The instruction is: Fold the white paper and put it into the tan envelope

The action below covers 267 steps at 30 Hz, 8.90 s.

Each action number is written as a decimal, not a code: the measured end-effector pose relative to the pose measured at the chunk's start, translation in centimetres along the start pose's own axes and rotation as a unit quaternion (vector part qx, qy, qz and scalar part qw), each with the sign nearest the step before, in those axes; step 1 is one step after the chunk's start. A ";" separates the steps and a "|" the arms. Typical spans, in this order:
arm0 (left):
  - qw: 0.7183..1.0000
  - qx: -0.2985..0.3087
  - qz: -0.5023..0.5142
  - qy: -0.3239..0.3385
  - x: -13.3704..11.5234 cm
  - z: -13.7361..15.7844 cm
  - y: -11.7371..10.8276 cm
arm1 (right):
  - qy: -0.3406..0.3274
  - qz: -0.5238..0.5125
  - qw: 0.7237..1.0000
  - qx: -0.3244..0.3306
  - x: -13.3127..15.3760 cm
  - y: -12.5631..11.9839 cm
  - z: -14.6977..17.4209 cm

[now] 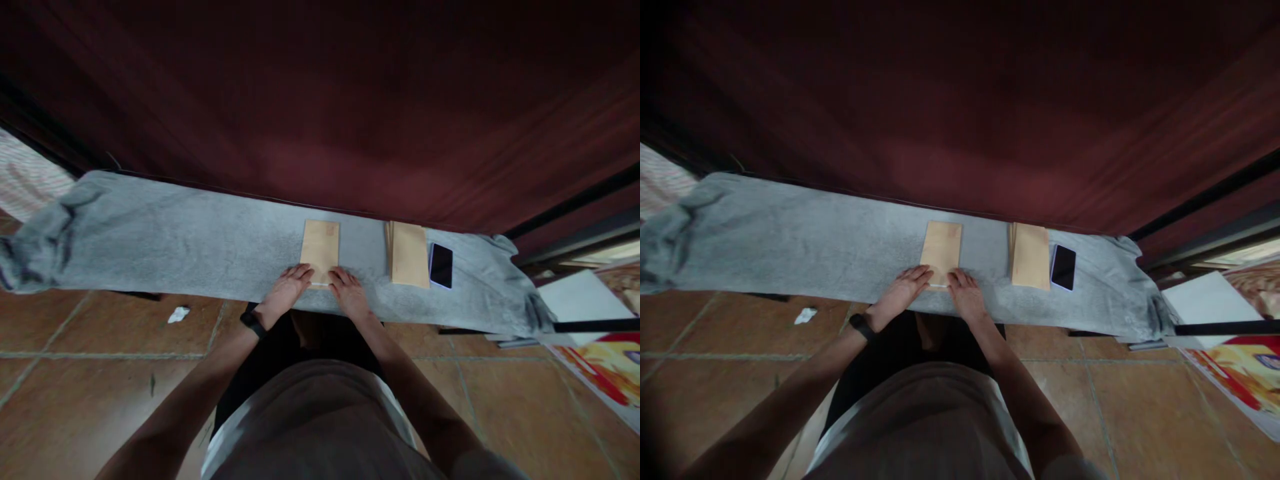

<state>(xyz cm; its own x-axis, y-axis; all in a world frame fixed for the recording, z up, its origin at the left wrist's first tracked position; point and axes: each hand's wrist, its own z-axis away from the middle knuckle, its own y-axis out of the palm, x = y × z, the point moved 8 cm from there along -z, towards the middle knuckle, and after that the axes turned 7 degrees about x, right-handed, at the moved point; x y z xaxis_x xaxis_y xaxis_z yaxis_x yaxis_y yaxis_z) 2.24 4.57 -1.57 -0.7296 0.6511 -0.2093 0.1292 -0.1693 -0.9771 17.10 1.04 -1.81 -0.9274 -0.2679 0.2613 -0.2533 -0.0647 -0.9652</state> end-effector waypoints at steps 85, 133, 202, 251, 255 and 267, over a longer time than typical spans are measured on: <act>0.985 -0.125 0.115 -0.035 -0.8 0.0 1.2 | -0.037 -0.033 0.996 -0.080 4.9 2.2 2.1; 0.979 -0.122 0.034 -0.158 -2.4 3.8 1.3 | -0.007 0.001 0.997 -0.071 1.7 1.8 3.6; 0.997 0.002 0.064 0.045 3.2 -18.8 1.1 | -0.034 0.001 0.999 -0.042 1.6 0.8 3.3; 0.993 -0.093 -0.030 0.060 -5.7 3.7 2.4 | 0.004 -0.054 0.996 -0.069 -0.8 0.8 6.8; 0.992 -0.103 -0.016 0.078 -6.5 2.6 3.1 | 0.024 -0.082 0.993 -0.075 -0.6 0.4 6.2; 0.993 -0.107 0.054 -0.003 -4.8 0.0 3.0 | 0.269 -0.165 0.948 -0.046 -4.1 -0.4 0.6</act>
<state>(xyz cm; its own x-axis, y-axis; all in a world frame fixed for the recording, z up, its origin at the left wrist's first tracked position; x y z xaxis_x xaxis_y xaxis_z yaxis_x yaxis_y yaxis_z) 6.16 0.97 -3.50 -0.7072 0.6332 -0.3144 0.3467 -0.0770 -0.9348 21.15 1.62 -2.48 -0.7931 0.2840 0.5389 -0.5543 0.0305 -0.8318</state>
